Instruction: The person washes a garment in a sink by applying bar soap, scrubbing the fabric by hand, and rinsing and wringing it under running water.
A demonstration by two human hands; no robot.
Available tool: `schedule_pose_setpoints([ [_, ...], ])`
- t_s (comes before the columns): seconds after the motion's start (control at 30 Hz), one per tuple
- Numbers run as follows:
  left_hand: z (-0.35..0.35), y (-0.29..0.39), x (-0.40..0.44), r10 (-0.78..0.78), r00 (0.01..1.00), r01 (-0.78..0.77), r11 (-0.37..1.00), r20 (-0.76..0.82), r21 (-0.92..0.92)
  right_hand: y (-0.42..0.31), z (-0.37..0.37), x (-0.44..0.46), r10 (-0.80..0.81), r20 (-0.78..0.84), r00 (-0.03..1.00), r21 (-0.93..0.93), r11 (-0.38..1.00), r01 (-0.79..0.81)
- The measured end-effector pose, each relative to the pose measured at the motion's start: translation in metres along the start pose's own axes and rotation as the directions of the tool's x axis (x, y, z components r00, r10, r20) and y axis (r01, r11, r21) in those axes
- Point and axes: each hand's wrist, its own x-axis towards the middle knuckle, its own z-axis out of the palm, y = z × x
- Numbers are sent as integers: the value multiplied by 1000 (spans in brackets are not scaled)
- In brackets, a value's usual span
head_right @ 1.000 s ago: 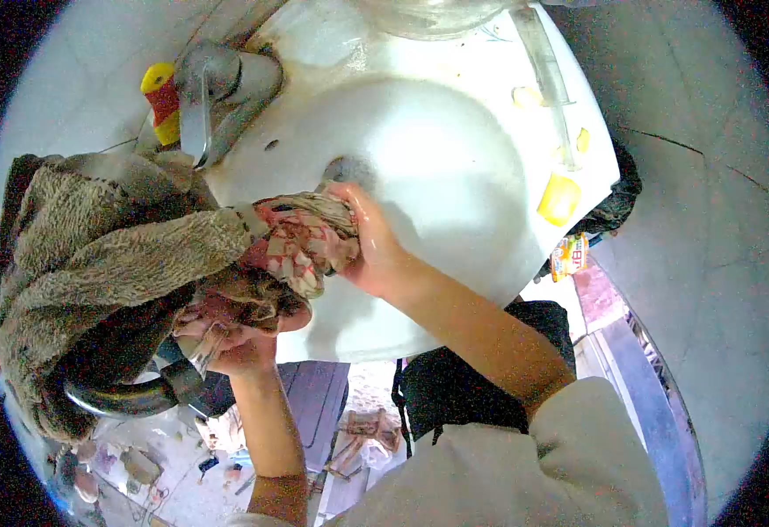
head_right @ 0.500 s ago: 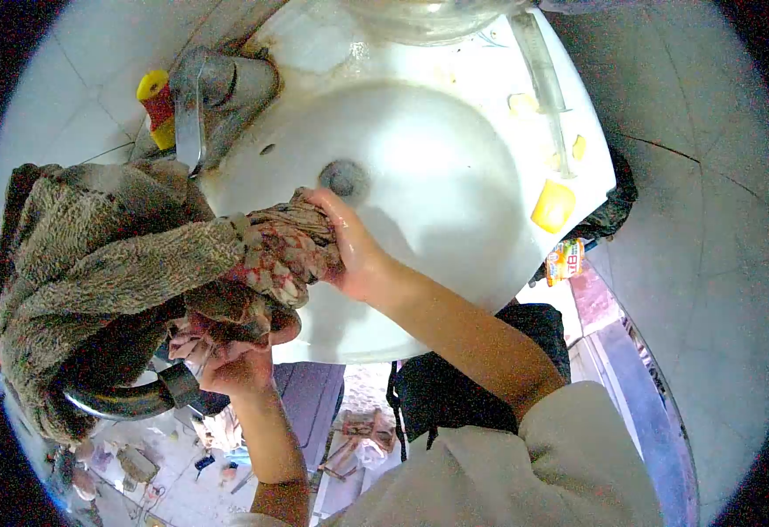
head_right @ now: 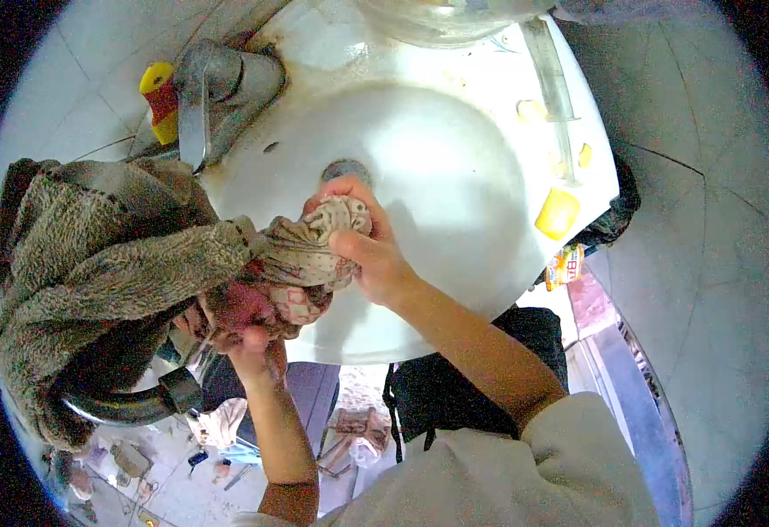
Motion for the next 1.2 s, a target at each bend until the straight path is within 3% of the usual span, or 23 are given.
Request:
schedule_pose_setpoints([
  [0.13, 5, 1, 4, 257, 965, -252, 963, -46, 101, -3, 4, 7, 20, -32, 999, -119, 993, -24],
  [0.2, 10, 3, 3, 382, 922, -366, 914, -65, 173, 3, 13, 13, 44, -254, 966, -279, 953, -117],
  [0.23, 12, 3, 1, 429, 900, -407, 890, -81, 204, 8, 16, 15, 42, -256, 966, -280, 953, -116],
  [0.27, 13, 3, 0, 475, 876, -442, 862, -88, 248, 13, 19, 18, -29, -282, 959, -408, 908, -92],
  [0.3, 15, 3, -3, 421, 893, -403, 906, -161, 132, 16, 20, 20, -102, -298, 949, -529, 846, -75],
  [0.33, 14, -4, -3, 407, 864, -401, 912, -297, 85, 15, 19, 23, 89, -301, 950, -418, 883, -215],
  [0.37, 12, -10, -2, 385, 818, -410, 911, -426, 38, 14, 19, 27, 88, -302, 949, -416, 884, -214],
  [0.43, -33, -26, 3, 509, 806, -446, 858, -302, 254, 11, 22, 32, 470, -237, 850, 10, 876, -482],
  [0.47, -61, -35, 5, 558, 797, -466, 811, -232, 354, -4, 37, 30, 561, -247, 790, 89, 825, -558],
  [0.6, -121, -78, 5, 651, 759, -524, 603, 8, 602, 20, 43, 26, 582, -138, 801, 195, 809, -554],
  [0.67, -116, -102, -4, 458, 885, -405, 663, 86, 630, 41, 44, 20, 556, -256, 791, 447, 794, -412],
  [0.7, -112, -109, -8, 349, 929, -341, 680, 122, 649, 48, 41, 18, 554, -258, 792, 448, 795, -410],
  [0.77, -98, -111, -2, 338, 930, -335, 609, 146, 719, 51, 44, 19, 295, -319, 901, 422, 895, -144],
  [0.8, -87, -111, 5, 328, 930, -327, 533, 166, 780, 48, 52, 23, 396, -529, 751, 477, 870, -123],
  [0.87, -50, -107, 21, 319, 928, -326, 453, 191, 830, 45, 50, 27, 367, -545, 754, 427, 895, -126],
  [0.97, 47, -50, 28, 512, 817, -400, 835, -264, 379, 32, 54, 23, 349, -587, 730, 369, 918, -143],
  [1.03, 65, -23, 30, 486, 760, -454, 872, -431, 181, 32, 56, 22, 130, -648, 751, 237, 971, 36],
  [1.07, 63, -13, 32, 217, 888, -313, 931, -404, -188, 36, 52, 22, -12, -680, 733, 96, 990, 105],
  [1.1, 61, -8, 35, -37, 962, -113, 846, -271, -520, 38, 47, 22, -13, -680, 733, 97, 990, 107],
  [1.13, 62, -9, 37, -70, 959, -77, 868, -274, -490, 38, 42, 20, -378, -586, 717, -353, 915, 194],
  [1.17, 55, -14, 40, -69, 959, -76, 870, -273, -487, 32, 41, 20, -660, -341, 670, -720, 641, 265],
  [1.2, 40, -22, 46, -104, 994, 96, 725, 30, -682, 21, 36, 18, -771, 19, 636, -880, 289, 377],
])
